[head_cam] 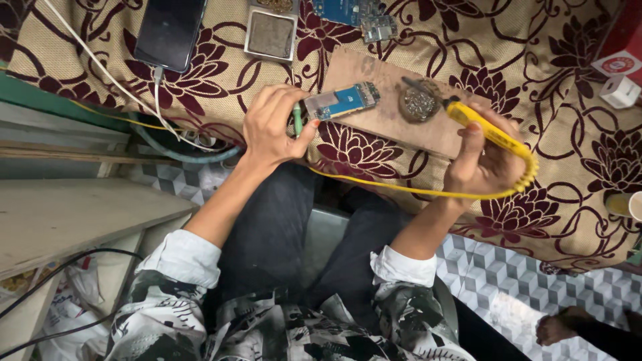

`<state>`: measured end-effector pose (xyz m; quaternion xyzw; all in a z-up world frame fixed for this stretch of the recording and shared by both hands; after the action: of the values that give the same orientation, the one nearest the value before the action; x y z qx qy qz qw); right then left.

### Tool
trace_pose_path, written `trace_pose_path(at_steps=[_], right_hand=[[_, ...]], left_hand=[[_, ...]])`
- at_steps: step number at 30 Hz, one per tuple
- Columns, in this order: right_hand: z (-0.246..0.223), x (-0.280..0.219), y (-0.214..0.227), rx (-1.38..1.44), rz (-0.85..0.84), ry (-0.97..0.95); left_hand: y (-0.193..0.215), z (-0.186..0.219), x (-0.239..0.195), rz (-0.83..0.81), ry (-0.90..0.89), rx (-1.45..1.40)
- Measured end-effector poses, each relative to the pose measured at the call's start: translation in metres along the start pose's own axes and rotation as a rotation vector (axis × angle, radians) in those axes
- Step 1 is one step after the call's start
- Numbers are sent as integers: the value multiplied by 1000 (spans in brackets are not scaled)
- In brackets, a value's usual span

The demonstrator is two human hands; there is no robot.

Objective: The person uses a soldering iron and a green pen-like tool to work on a small electronic component placed on a wooden board. They repeatedly apply the soldering iron to the component while holding it steady with the other hand.

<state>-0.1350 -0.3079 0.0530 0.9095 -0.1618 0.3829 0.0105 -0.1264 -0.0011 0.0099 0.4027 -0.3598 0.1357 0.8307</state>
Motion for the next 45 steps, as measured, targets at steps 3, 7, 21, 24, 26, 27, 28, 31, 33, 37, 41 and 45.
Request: trace_pose_path(at_steps=[3, 7, 21, 24, 26, 27, 28, 31, 33, 37, 41, 45], right_hand=[[-6, -1, 2, -121, 55, 59], [-9, 2, 5, -7, 138, 177], [-13, 3, 7, 45, 102, 96], [-11, 2, 8, 18, 56, 78], [-9, 1, 8, 43, 33, 52], [-8, 0, 9, 57, 21, 40], [-8, 0, 9, 51, 16, 26], [-6, -3, 10, 45, 7, -7], [-5, -3, 11, 51, 9, -15], [-6, 1, 11, 42, -29, 19], [-9, 3, 10, 33, -19, 11], [-13, 8, 5, 47, -82, 92]], left_hand=[[-1, -1, -2, -18, 3, 26], [-2, -3, -5, -54, 2, 71], [-5, 0, -1, -107, -6, 141], [-4, 2, 0, -108, -14, 172], [-4, 3, 1, -120, -11, 175], [-4, 2, 1, -128, -6, 166], [-5, 2, 1, -137, -1, 158], [-5, 2, 0, -150, 18, 141], [-4, 2, 0, -153, 23, 143], [-5, 1, 0, -145, 18, 141], [-6, -1, -1, -146, 23, 145], [-9, -2, -1, -129, 18, 156]])
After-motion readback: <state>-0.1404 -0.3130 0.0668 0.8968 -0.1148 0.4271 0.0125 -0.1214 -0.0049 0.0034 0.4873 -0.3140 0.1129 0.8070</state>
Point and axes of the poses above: each hand's wrist, its own x-axis towards the middle knuckle, its own y-axis out of the back of the hand, z = x × y, the point moved 3 cm from there along x, towards the middle knuckle, and after that the axes turned 11 degrees about x, right-handed, at the moved point
